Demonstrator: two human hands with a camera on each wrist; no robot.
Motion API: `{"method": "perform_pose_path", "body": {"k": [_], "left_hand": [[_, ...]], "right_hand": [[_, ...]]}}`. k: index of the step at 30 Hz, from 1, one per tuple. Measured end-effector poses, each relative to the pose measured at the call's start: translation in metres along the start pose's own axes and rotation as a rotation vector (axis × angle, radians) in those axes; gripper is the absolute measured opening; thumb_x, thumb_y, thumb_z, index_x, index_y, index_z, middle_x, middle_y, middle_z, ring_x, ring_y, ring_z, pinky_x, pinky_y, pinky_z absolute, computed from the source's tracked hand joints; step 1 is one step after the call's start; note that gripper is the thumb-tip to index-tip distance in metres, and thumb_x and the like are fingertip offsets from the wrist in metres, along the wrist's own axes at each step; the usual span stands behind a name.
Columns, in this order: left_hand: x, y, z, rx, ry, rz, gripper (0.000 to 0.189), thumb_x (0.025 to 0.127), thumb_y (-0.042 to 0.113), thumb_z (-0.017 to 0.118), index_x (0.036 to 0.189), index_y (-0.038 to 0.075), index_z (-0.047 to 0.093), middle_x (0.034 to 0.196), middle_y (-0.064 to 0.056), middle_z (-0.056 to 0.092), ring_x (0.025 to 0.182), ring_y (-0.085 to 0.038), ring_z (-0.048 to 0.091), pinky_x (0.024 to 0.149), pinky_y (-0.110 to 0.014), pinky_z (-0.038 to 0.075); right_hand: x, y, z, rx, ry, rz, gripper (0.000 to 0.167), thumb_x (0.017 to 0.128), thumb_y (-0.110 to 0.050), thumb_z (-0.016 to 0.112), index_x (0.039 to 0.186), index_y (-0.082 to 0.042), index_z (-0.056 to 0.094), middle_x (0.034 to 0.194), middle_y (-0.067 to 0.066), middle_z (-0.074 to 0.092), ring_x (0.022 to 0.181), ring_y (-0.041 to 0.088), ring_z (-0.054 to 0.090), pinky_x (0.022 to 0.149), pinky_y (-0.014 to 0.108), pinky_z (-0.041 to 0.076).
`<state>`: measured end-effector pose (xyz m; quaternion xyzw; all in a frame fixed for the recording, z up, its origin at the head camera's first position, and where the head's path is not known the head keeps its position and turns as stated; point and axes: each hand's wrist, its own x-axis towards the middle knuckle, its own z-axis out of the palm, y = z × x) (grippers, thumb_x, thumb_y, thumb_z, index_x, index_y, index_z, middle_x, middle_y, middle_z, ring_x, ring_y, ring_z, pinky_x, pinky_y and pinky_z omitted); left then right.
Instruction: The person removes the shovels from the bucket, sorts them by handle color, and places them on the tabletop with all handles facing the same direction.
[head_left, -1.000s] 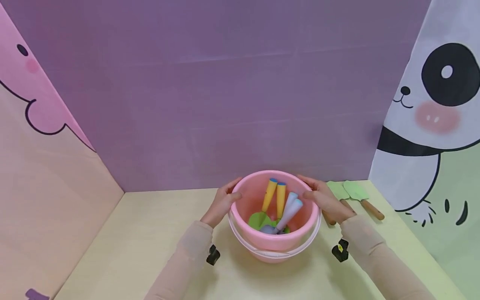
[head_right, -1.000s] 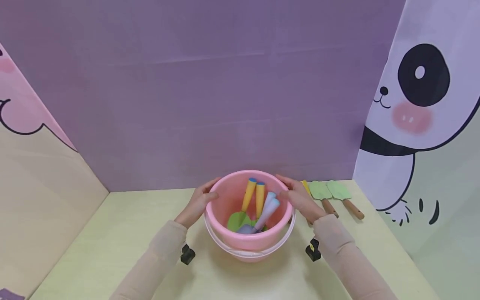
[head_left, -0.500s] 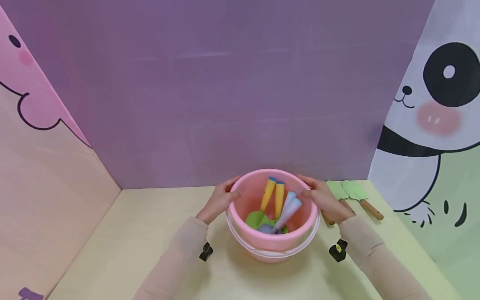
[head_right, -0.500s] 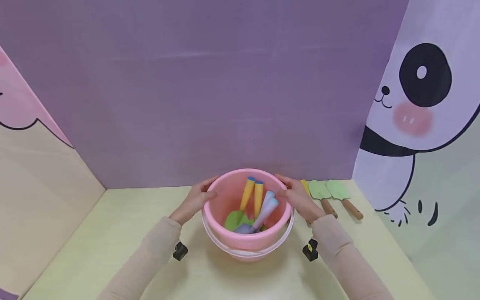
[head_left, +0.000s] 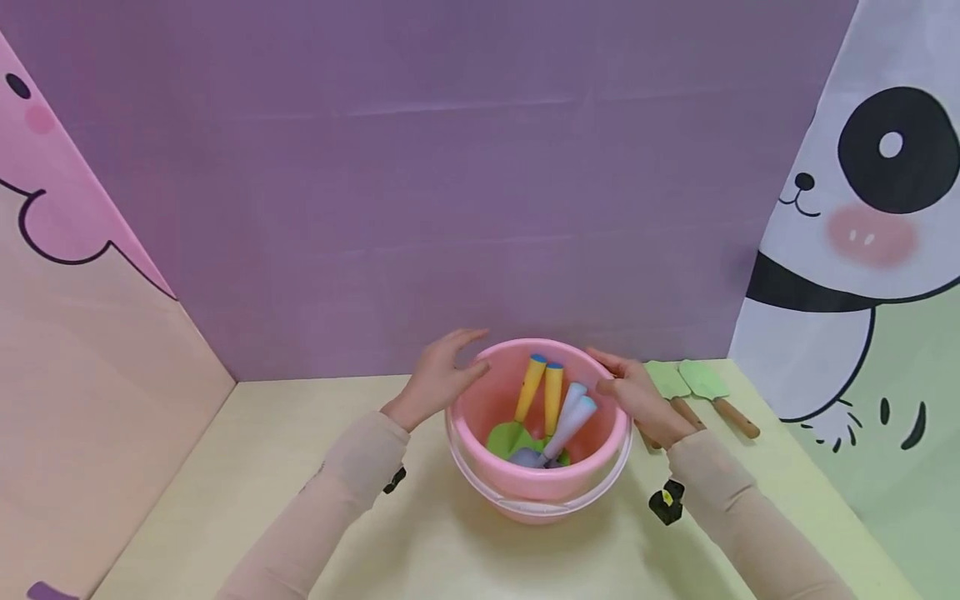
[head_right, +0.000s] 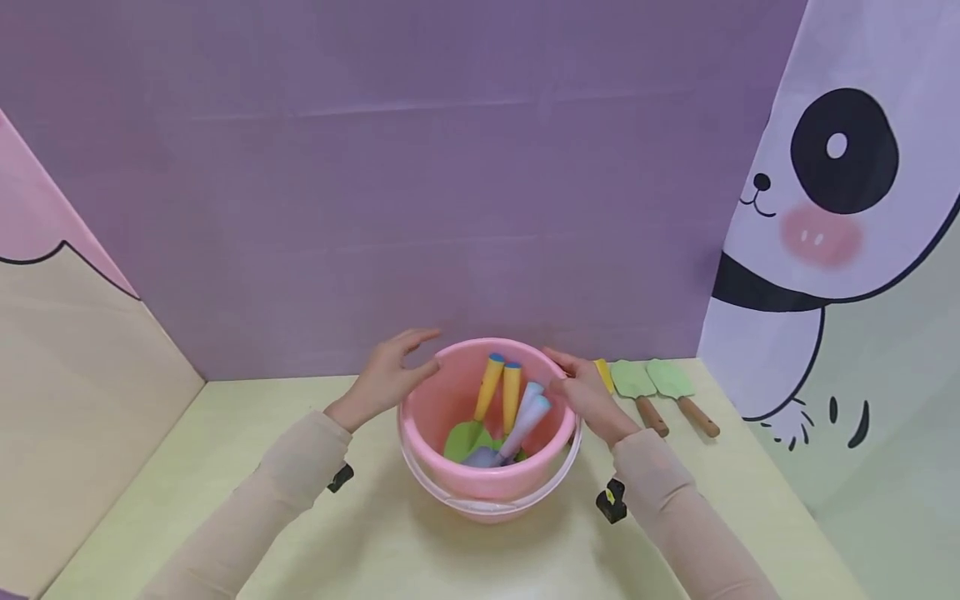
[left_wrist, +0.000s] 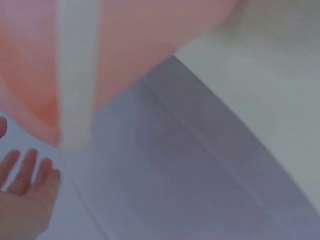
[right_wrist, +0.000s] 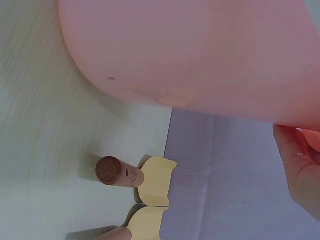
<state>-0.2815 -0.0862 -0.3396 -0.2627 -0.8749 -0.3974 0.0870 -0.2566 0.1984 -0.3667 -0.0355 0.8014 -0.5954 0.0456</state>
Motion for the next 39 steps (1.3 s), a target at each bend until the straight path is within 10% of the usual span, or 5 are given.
{"method": "perform_pose_path", "body": {"k": [7, 14, 32, 39], "left_hand": [[0.018, 0.018, 0.004, 0.116, -0.134, 0.165, 0.035, 0.085, 0.014, 0.061, 0.120, 0.009, 0.061, 0.119, -0.005, 0.061, 0.112, -0.023, 0.055, 0.094, -0.039, 0.046], [0.037, 0.020, 0.018, 0.171, -0.317, 0.184, 0.034, 0.087, 0.015, 0.058, 0.120, 0.006, 0.060, 0.117, -0.007, 0.063, 0.108, -0.023, 0.057, 0.093, -0.035, 0.047], [0.075, 0.037, 0.035, 0.360, -0.567, 0.299, 0.038, 0.084, 0.002, 0.056, 0.121, 0.010, 0.061, 0.118, -0.005, 0.063, 0.111, -0.021, 0.057, 0.093, -0.030, 0.047], [0.077, 0.029, 0.041, 0.440, -0.566, 0.307, 0.039, 0.084, 0.003, 0.055, 0.120, 0.016, 0.063, 0.113, 0.001, 0.065, 0.105, -0.016, 0.058, 0.092, -0.027, 0.047]], "right_hand": [[0.000, 0.001, 0.001, -0.004, 0.012, 0.007, 0.062, 0.082, 0.001, 0.044, 0.142, -0.006, 0.033, 0.140, 0.016, 0.041, 0.116, 0.028, 0.051, 0.083, 0.030, 0.052], [0.003, 0.002, 0.004, 0.003, 0.019, 0.013, 0.060, 0.082, 0.000, 0.044, 0.141, -0.007, 0.035, 0.138, 0.016, 0.044, 0.112, 0.028, 0.054, 0.080, 0.032, 0.053], [0.003, 0.002, 0.000, -0.041, 0.047, 0.011, 0.060, 0.082, -0.001, 0.046, 0.141, -0.007, 0.035, 0.137, 0.016, 0.045, 0.114, 0.028, 0.052, 0.085, 0.029, 0.051], [0.002, 0.004, 0.006, -0.020, 0.043, 0.020, 0.060, 0.082, -0.001, 0.046, 0.141, -0.009, 0.037, 0.138, 0.015, 0.044, 0.113, 0.026, 0.053, 0.083, 0.028, 0.052]]}}
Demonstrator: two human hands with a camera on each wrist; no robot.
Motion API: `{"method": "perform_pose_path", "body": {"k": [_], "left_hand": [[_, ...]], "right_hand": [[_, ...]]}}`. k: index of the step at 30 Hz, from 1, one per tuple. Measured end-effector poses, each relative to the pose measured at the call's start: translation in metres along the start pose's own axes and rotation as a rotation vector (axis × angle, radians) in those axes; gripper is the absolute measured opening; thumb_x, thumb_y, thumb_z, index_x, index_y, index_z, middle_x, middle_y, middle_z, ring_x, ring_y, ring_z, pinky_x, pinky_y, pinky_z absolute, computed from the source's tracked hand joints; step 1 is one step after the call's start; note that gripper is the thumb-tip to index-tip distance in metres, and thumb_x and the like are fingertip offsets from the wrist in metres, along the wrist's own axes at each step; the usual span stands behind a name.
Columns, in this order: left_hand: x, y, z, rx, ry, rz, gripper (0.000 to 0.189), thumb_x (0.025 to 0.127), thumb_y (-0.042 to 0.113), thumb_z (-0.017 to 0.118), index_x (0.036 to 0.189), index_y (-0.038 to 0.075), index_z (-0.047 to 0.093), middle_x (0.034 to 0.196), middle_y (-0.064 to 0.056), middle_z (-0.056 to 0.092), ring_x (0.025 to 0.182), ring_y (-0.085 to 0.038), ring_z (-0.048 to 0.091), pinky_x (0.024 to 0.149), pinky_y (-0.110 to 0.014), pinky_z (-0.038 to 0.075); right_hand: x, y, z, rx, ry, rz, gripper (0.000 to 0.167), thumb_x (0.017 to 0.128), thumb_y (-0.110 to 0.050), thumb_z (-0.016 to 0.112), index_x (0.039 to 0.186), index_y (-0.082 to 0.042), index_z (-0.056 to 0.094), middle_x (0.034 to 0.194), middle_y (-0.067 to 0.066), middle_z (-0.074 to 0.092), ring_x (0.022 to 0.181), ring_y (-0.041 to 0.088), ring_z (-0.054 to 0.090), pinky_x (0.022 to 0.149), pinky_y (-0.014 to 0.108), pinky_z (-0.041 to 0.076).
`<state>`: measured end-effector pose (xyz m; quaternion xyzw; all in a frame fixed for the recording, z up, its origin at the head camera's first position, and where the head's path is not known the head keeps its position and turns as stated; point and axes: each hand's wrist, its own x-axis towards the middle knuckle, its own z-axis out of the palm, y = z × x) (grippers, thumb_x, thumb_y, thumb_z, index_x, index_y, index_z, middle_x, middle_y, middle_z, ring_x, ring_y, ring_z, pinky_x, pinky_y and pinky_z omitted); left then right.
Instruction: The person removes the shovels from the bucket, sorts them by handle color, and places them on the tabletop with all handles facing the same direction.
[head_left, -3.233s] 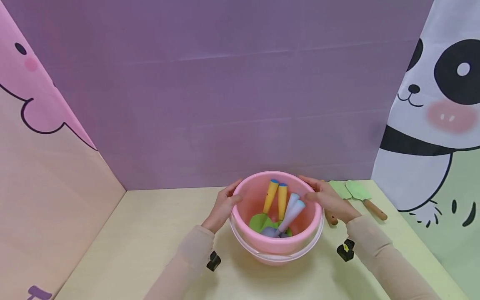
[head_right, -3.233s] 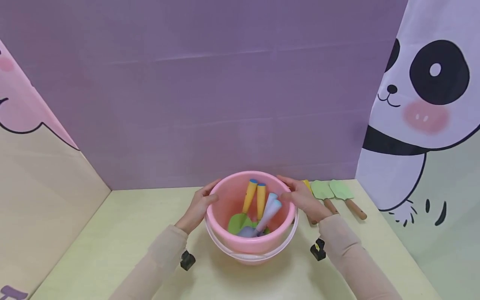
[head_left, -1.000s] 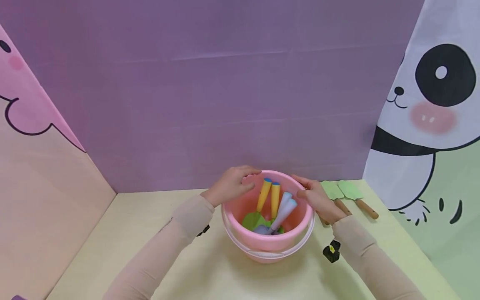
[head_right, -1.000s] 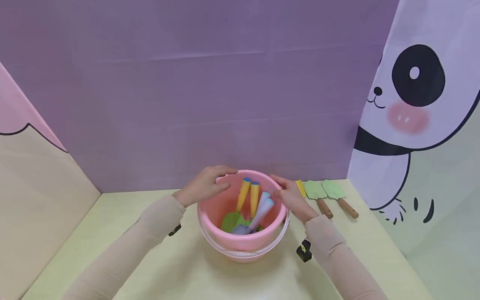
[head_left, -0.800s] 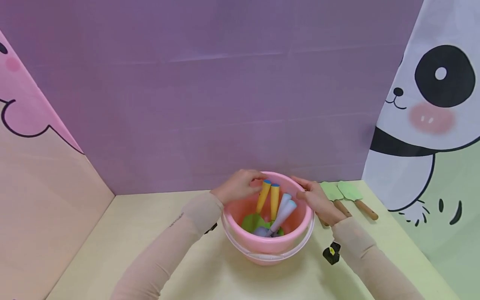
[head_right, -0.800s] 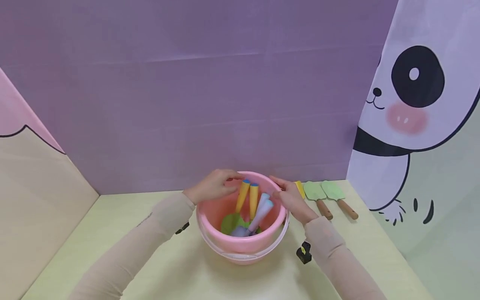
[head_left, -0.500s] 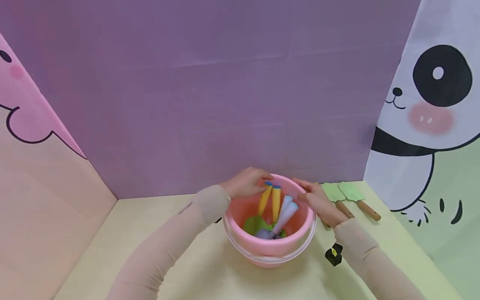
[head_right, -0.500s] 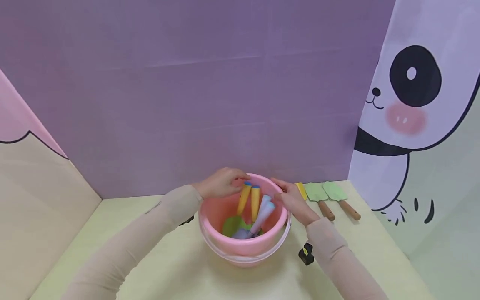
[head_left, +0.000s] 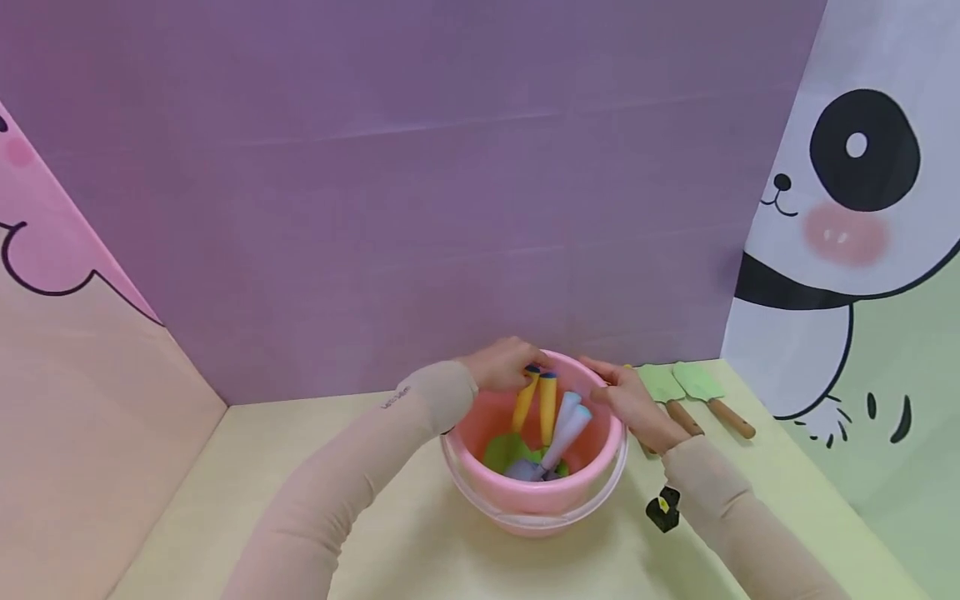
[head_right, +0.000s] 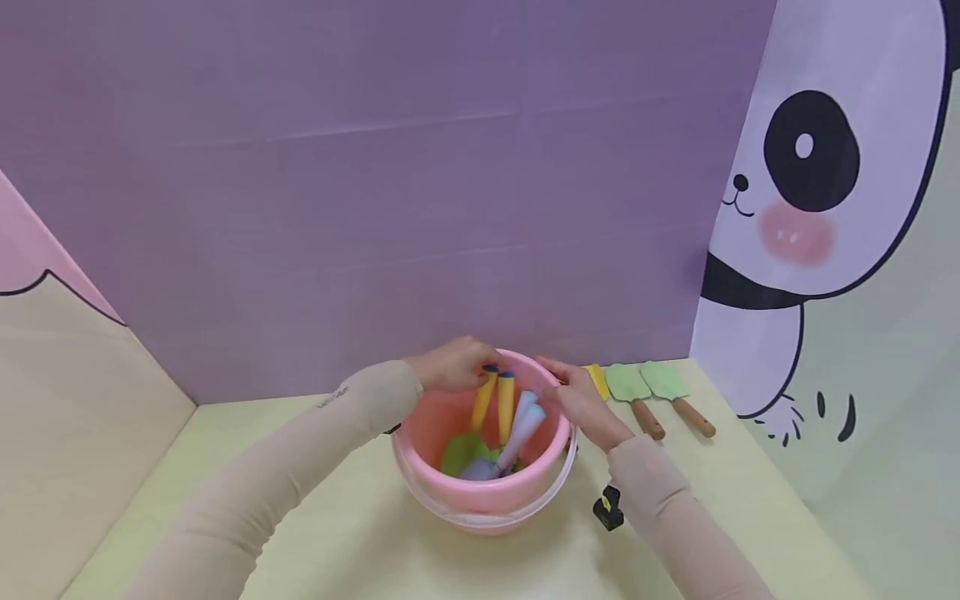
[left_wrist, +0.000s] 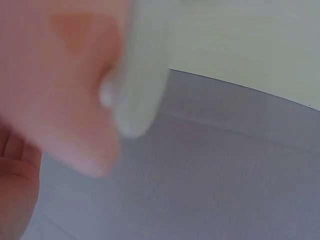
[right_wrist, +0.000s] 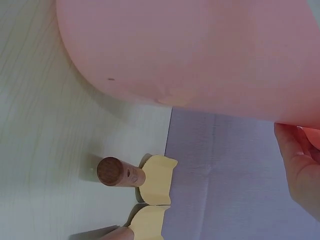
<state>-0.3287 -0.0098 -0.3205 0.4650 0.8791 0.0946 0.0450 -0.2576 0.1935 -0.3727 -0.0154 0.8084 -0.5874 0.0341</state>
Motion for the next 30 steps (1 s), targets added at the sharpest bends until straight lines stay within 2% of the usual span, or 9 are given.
{"method": "perform_pose_path", "body": {"k": [4, 6, 11, 16, 20, 24, 30], "left_hand": [[-0.005, 0.000, 0.008, 0.056, 0.010, -0.045, 0.039, 0.083, 0.007, 0.059, 0.120, 0.020, 0.063, 0.109, 0.003, 0.065, 0.097, -0.015, 0.056, 0.089, -0.025, 0.049], [-0.006, 0.000, 0.011, 0.053, 0.032, -0.044, 0.038, 0.083, 0.007, 0.060, 0.119, 0.020, 0.063, 0.107, 0.003, 0.064, 0.094, -0.015, 0.055, 0.087, -0.025, 0.049], [-0.007, 0.002, 0.015, -0.002, 0.095, -0.041, 0.039, 0.080, 0.005, 0.060, 0.116, 0.019, 0.065, 0.102, 0.001, 0.063, 0.090, -0.015, 0.052, 0.081, -0.024, 0.050], [-0.011, 0.001, 0.015, -0.055, 0.094, -0.055, 0.041, 0.079, 0.002, 0.057, 0.117, 0.016, 0.065, 0.103, 0.000, 0.064, 0.086, -0.015, 0.052, 0.072, -0.020, 0.048], [-0.015, 0.000, 0.016, -0.061, 0.097, -0.044, 0.041, 0.078, 0.001, 0.056, 0.115, 0.016, 0.066, 0.100, 0.000, 0.065, 0.084, -0.015, 0.052, 0.068, -0.019, 0.047], [-0.017, 0.000, 0.014, -0.073, 0.114, -0.020, 0.041, 0.077, 0.000, 0.056, 0.113, 0.016, 0.067, 0.099, 0.000, 0.066, 0.085, -0.015, 0.054, 0.070, -0.019, 0.047], [-0.019, -0.001, 0.007, -0.058, 0.123, 0.032, 0.039, 0.077, -0.001, 0.055, 0.109, 0.015, 0.069, 0.099, 0.001, 0.069, 0.081, -0.014, 0.056, 0.065, -0.017, 0.045]], "right_hand": [[-0.002, 0.002, 0.004, 0.022, -0.026, -0.008, 0.060, 0.082, -0.002, 0.046, 0.141, -0.009, 0.036, 0.139, 0.015, 0.043, 0.113, 0.025, 0.052, 0.083, 0.028, 0.052], [-0.004, 0.003, 0.003, 0.027, -0.031, -0.006, 0.060, 0.083, -0.002, 0.046, 0.141, -0.009, 0.036, 0.139, 0.014, 0.043, 0.113, 0.025, 0.052, 0.083, 0.029, 0.052], [-0.005, 0.004, 0.000, 0.026, -0.021, -0.018, 0.060, 0.082, -0.001, 0.046, 0.140, -0.009, 0.038, 0.137, 0.015, 0.045, 0.111, 0.024, 0.053, 0.083, 0.029, 0.052], [-0.005, 0.003, 0.002, 0.040, -0.030, -0.037, 0.059, 0.082, 0.000, 0.046, 0.140, -0.007, 0.038, 0.136, 0.016, 0.046, 0.108, 0.022, 0.054, 0.082, 0.029, 0.052], [-0.005, 0.004, 0.003, 0.040, -0.039, -0.040, 0.059, 0.082, -0.001, 0.046, 0.140, -0.008, 0.038, 0.136, 0.017, 0.046, 0.107, 0.022, 0.055, 0.081, 0.028, 0.052], [-0.006, 0.003, 0.002, 0.023, -0.035, -0.036, 0.058, 0.082, -0.001, 0.047, 0.140, -0.008, 0.038, 0.136, 0.017, 0.046, 0.110, 0.024, 0.054, 0.082, 0.028, 0.052], [-0.006, 0.000, 0.000, 0.017, -0.022, -0.041, 0.059, 0.081, 0.000, 0.046, 0.139, -0.007, 0.039, 0.135, 0.017, 0.047, 0.110, 0.024, 0.054, 0.081, 0.023, 0.050]]}}
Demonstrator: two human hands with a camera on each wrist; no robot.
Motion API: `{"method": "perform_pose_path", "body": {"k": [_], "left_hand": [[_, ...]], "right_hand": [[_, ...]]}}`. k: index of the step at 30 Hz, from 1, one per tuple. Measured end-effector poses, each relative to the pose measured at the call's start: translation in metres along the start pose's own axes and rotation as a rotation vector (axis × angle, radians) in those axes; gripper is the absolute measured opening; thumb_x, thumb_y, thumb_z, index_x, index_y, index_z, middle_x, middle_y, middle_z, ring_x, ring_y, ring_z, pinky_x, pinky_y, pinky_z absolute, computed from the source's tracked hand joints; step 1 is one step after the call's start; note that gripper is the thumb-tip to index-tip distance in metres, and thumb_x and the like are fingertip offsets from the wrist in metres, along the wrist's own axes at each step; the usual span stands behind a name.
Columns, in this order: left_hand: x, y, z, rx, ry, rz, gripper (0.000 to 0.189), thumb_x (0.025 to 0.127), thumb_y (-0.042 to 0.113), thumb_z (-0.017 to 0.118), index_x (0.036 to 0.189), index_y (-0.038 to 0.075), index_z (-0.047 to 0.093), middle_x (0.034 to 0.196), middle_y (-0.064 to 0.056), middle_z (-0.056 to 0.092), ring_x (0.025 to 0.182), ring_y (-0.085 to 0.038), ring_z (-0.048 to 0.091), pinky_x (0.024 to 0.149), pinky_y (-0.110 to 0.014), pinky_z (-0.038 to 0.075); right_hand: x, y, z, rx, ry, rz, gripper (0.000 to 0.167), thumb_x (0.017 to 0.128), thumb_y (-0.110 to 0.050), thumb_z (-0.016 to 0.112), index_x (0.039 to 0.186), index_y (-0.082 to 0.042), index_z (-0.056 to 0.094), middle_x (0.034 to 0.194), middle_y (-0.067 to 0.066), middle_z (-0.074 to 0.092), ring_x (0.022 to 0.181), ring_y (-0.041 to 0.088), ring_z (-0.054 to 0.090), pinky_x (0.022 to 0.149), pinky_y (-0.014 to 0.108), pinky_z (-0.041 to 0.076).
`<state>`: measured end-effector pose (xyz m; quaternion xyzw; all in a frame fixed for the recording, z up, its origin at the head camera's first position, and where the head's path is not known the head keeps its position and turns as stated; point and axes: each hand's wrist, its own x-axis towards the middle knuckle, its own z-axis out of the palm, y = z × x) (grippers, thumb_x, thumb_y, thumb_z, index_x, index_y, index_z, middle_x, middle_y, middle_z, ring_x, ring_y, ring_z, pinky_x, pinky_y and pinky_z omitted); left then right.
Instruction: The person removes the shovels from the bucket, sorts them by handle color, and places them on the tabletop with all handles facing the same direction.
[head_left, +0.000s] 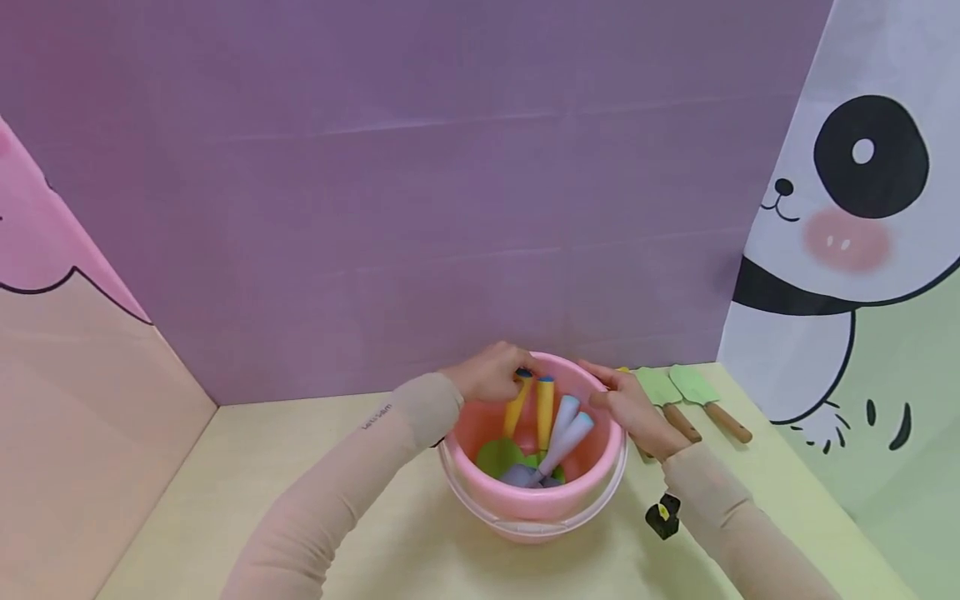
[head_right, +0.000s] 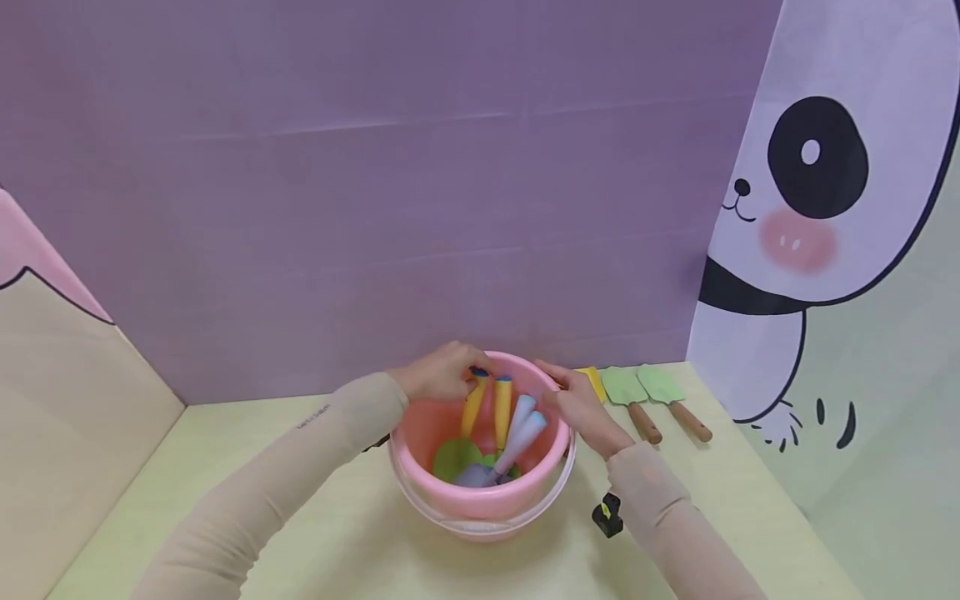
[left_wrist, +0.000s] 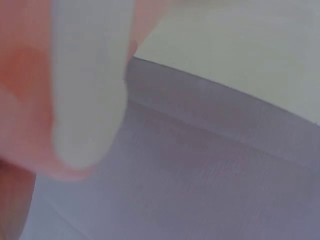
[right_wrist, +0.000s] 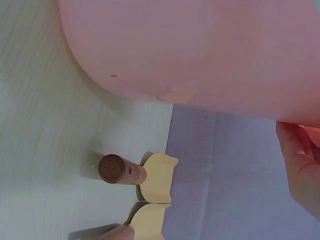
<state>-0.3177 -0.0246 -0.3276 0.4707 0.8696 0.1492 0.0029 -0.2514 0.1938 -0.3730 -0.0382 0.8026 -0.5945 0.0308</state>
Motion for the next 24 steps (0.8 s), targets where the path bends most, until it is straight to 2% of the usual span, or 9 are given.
{"method": "perform_pose_path", "body": {"k": [4, 7, 14, 18, 24], "left_hand": [[-0.005, 0.002, -0.005, 0.003, -0.026, 0.010, 0.040, 0.075, -0.003, 0.057, 0.109, 0.013, 0.069, 0.100, 0.000, 0.069, 0.082, -0.014, 0.056, 0.064, -0.017, 0.046], [-0.012, 0.002, -0.010, -0.019, -0.044, 0.030, 0.042, 0.073, -0.006, 0.059, 0.110, 0.012, 0.068, 0.101, -0.002, 0.068, 0.083, -0.015, 0.055, 0.066, -0.018, 0.047], [-0.023, 0.004, -0.026, -0.039, -0.088, 0.097, 0.038, 0.074, -0.012, 0.054, 0.101, 0.010, 0.070, 0.098, -0.004, 0.068, 0.089, -0.022, 0.060, 0.077, -0.023, 0.050], [-0.025, 0.007, -0.031, -0.018, -0.136, 0.085, 0.035, 0.076, -0.009, 0.056, 0.101, 0.011, 0.070, 0.099, -0.001, 0.067, 0.092, -0.021, 0.059, 0.077, -0.021, 0.050], [-0.029, 0.010, -0.030, 0.058, -0.216, 0.047, 0.038, 0.075, -0.007, 0.059, 0.104, 0.015, 0.069, 0.104, 0.002, 0.066, 0.091, -0.014, 0.055, 0.079, -0.022, 0.049]], "right_hand": [[0.000, 0.000, 0.000, 0.008, 0.001, 0.000, 0.060, 0.080, 0.000, 0.046, 0.140, -0.007, 0.038, 0.135, 0.017, 0.047, 0.109, 0.023, 0.054, 0.081, 0.021, 0.050], [0.000, 0.001, 0.000, 0.017, -0.008, 0.000, 0.061, 0.080, 0.000, 0.045, 0.140, -0.007, 0.037, 0.136, 0.017, 0.046, 0.109, 0.024, 0.054, 0.083, 0.024, 0.050], [0.000, 0.002, 0.000, 0.029, -0.020, -0.001, 0.061, 0.082, 0.000, 0.045, 0.141, -0.006, 0.035, 0.138, 0.017, 0.044, 0.114, 0.029, 0.053, 0.088, 0.032, 0.050], [-0.001, 0.002, 0.000, 0.032, -0.021, 0.002, 0.060, 0.083, 0.000, 0.044, 0.142, -0.006, 0.034, 0.139, 0.017, 0.042, 0.116, 0.031, 0.051, 0.089, 0.033, 0.049], [0.000, 0.002, 0.000, 0.042, -0.022, -0.002, 0.061, 0.082, 0.000, 0.045, 0.142, -0.005, 0.034, 0.138, 0.018, 0.044, 0.114, 0.029, 0.053, 0.088, 0.032, 0.050]]}}
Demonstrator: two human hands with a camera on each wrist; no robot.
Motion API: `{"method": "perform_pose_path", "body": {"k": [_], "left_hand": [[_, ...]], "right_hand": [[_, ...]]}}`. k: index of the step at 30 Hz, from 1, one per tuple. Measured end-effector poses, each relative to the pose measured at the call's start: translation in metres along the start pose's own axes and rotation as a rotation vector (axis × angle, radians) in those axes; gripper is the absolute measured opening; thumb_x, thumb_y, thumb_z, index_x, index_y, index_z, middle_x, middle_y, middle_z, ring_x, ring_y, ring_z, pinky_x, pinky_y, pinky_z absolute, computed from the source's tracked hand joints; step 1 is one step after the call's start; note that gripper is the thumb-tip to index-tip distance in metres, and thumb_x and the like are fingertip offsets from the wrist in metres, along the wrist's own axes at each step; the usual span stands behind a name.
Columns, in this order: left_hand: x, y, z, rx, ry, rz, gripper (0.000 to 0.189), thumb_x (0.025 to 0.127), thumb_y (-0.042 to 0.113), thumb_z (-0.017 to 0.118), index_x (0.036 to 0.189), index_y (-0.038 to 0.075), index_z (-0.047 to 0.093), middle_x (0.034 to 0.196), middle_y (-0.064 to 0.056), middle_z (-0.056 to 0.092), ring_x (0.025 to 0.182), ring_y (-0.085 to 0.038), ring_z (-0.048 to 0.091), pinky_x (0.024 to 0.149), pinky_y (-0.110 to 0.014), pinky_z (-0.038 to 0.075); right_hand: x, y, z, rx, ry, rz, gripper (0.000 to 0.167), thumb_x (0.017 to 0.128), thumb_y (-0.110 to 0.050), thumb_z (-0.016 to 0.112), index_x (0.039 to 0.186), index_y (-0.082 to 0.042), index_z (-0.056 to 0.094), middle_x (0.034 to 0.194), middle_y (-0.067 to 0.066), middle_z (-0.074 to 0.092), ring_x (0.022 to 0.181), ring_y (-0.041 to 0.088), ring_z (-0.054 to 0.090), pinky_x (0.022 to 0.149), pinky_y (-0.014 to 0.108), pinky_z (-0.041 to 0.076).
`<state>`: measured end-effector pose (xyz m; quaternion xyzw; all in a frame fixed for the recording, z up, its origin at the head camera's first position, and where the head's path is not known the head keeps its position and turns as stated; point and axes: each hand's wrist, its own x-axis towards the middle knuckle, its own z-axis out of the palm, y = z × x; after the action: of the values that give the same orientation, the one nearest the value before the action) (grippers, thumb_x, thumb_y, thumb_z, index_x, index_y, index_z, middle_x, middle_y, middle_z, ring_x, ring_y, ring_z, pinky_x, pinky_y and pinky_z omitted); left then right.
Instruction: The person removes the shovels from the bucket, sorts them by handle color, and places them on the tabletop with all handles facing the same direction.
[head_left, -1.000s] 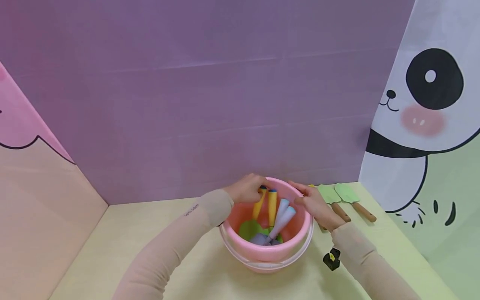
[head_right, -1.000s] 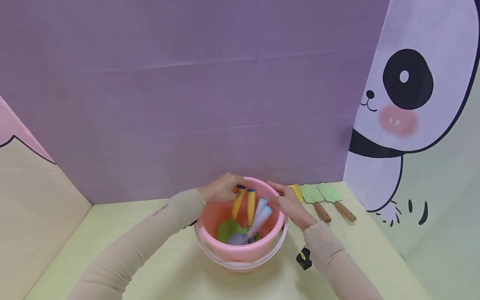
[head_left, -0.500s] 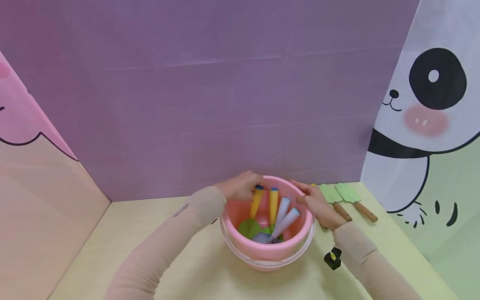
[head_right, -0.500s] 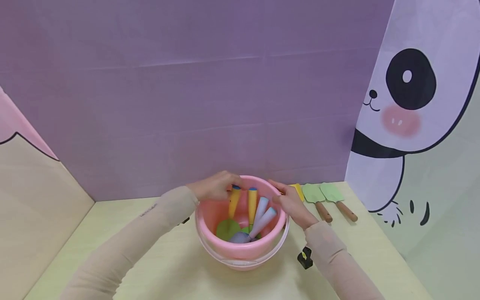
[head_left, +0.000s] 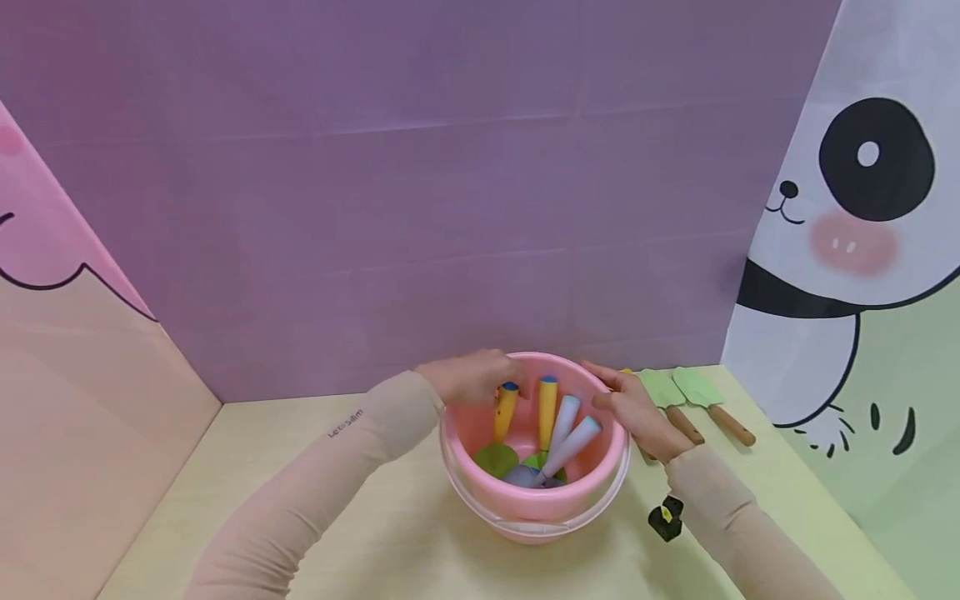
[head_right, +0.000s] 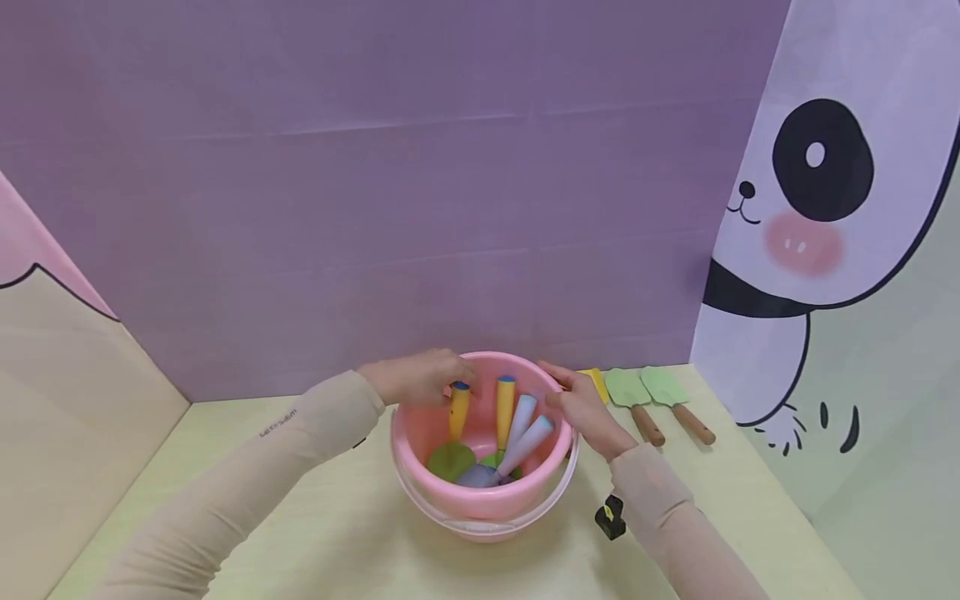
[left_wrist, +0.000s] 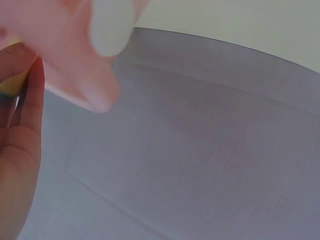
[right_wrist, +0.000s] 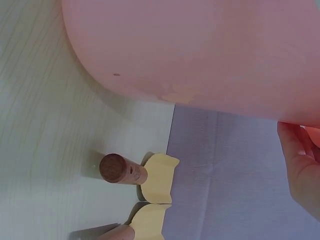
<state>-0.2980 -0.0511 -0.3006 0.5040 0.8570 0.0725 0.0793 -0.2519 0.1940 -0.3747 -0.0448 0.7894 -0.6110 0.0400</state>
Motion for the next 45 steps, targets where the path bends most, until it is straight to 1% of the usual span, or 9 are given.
{"method": "perform_pose_path", "body": {"k": [7, 11, 14, 16, 18, 20, 26, 33, 45], "left_hand": [[-0.003, 0.002, 0.004, 0.102, -0.030, -0.009, 0.033, 0.075, -0.002, 0.063, 0.098, 0.020, 0.069, 0.093, 0.007, 0.065, 0.084, -0.010, 0.054, 0.071, -0.018, 0.048], [-0.008, 0.004, 0.007, 0.045, -0.056, -0.117, 0.015, 0.079, 0.012, 0.062, 0.086, 0.024, 0.068, 0.076, 0.009, 0.060, 0.072, -0.010, 0.054, 0.060, -0.019, 0.047], [-0.012, 0.005, 0.011, 0.104, -0.069, -0.068, 0.011, 0.079, 0.014, 0.063, 0.081, 0.023, 0.068, 0.074, 0.008, 0.059, 0.070, -0.009, 0.053, 0.058, -0.017, 0.045], [-0.014, 0.005, 0.011, 0.267, -0.050, 0.053, 0.016, 0.077, 0.008, 0.065, 0.081, 0.022, 0.071, 0.076, 0.009, 0.061, 0.070, -0.007, 0.053, 0.058, -0.014, 0.044], [-0.016, 0.006, 0.010, 0.342, -0.060, 0.115, 0.019, 0.076, 0.003, 0.066, 0.082, 0.019, 0.072, 0.077, 0.009, 0.063, 0.069, -0.007, 0.053, 0.058, -0.013, 0.044], [-0.016, 0.008, 0.010, 0.368, -0.085, 0.109, 0.017, 0.075, 0.004, 0.069, 0.082, 0.019, 0.073, 0.076, 0.008, 0.064, 0.067, -0.007, 0.054, 0.059, -0.013, 0.044], [-0.022, 0.012, 0.009, 0.348, -0.134, 0.054, 0.020, 0.075, 0.007, 0.071, 0.088, 0.022, 0.074, 0.079, 0.009, 0.066, 0.070, -0.008, 0.056, 0.064, -0.015, 0.048], [-0.031, 0.007, 0.011, 0.200, -0.115, -0.004, 0.023, 0.073, 0.015, 0.075, 0.089, 0.031, 0.075, 0.080, 0.015, 0.066, 0.077, -0.007, 0.057, 0.069, -0.016, 0.049], [-0.043, 0.007, 0.005, 0.188, -0.050, 0.003, 0.021, 0.074, 0.014, 0.075, 0.090, 0.027, 0.075, 0.082, 0.011, 0.069, 0.075, -0.008, 0.059, 0.071, -0.015, 0.050]], "right_hand": [[0.001, 0.000, 0.001, 0.002, -0.004, -0.003, 0.061, 0.081, 0.000, 0.045, 0.141, -0.005, 0.035, 0.137, 0.018, 0.045, 0.113, 0.028, 0.054, 0.087, 0.030, 0.050], [0.002, -0.001, 0.003, -0.006, -0.008, 0.000, 0.061, 0.082, 0.000, 0.045, 0.141, -0.006, 0.035, 0.138, 0.016, 0.043, 0.114, 0.027, 0.054, 0.087, 0.030, 0.050], [0.002, -0.002, 0.006, -0.009, -0.013, 0.004, 0.061, 0.082, 0.000, 0.045, 0.141, -0.006, 0.034, 0.139, 0.016, 0.043, 0.113, 0.026, 0.054, 0.085, 0.029, 0.051], [0.002, -0.002, 0.007, -0.006, -0.011, 0.001, 0.061, 0.082, 0.000, 0.045, 0.141, -0.006, 0.034, 0.139, 0.016, 0.043, 0.112, 0.026, 0.054, 0.085, 0.029, 0.051], [0.002, -0.002, 0.008, -0.002, -0.009, -0.001, 0.060, 0.082, 0.000, 0.045, 0.141, -0.005, 0.034, 0.139, 0.017, 0.043, 0.112, 0.026, 0.055, 0.084, 0.030, 0.051], [0.003, -0.002, 0.009, -0.003, -0.009, -0.001, 0.060, 0.082, 0.000, 0.045, 0.141, -0.005, 0.034, 0.138, 0.017, 0.043, 0.111, 0.026, 0.055, 0.084, 0.029, 0.051], [0.001, -0.002, 0.008, -0.019, -0.002, 0.000, 0.060, 0.082, 0.000, 0.046, 0.141, -0.007, 0.036, 0.137, 0.017, 0.045, 0.109, 0.024, 0.056, 0.082, 0.028, 0.052], [0.002, -0.001, 0.005, 0.010, -0.026, 0.010, 0.060, 0.083, -0.001, 0.044, 0.142, -0.008, 0.034, 0.139, 0.015, 0.043, 0.111, 0.025, 0.056, 0.084, 0.032, 0.052], [0.003, -0.003, 0.006, 0.005, -0.007, 0.033, 0.060, 0.083, -0.001, 0.044, 0.142, -0.008, 0.034, 0.140, 0.016, 0.041, 0.115, 0.029, 0.052, 0.086, 0.031, 0.051]]}}
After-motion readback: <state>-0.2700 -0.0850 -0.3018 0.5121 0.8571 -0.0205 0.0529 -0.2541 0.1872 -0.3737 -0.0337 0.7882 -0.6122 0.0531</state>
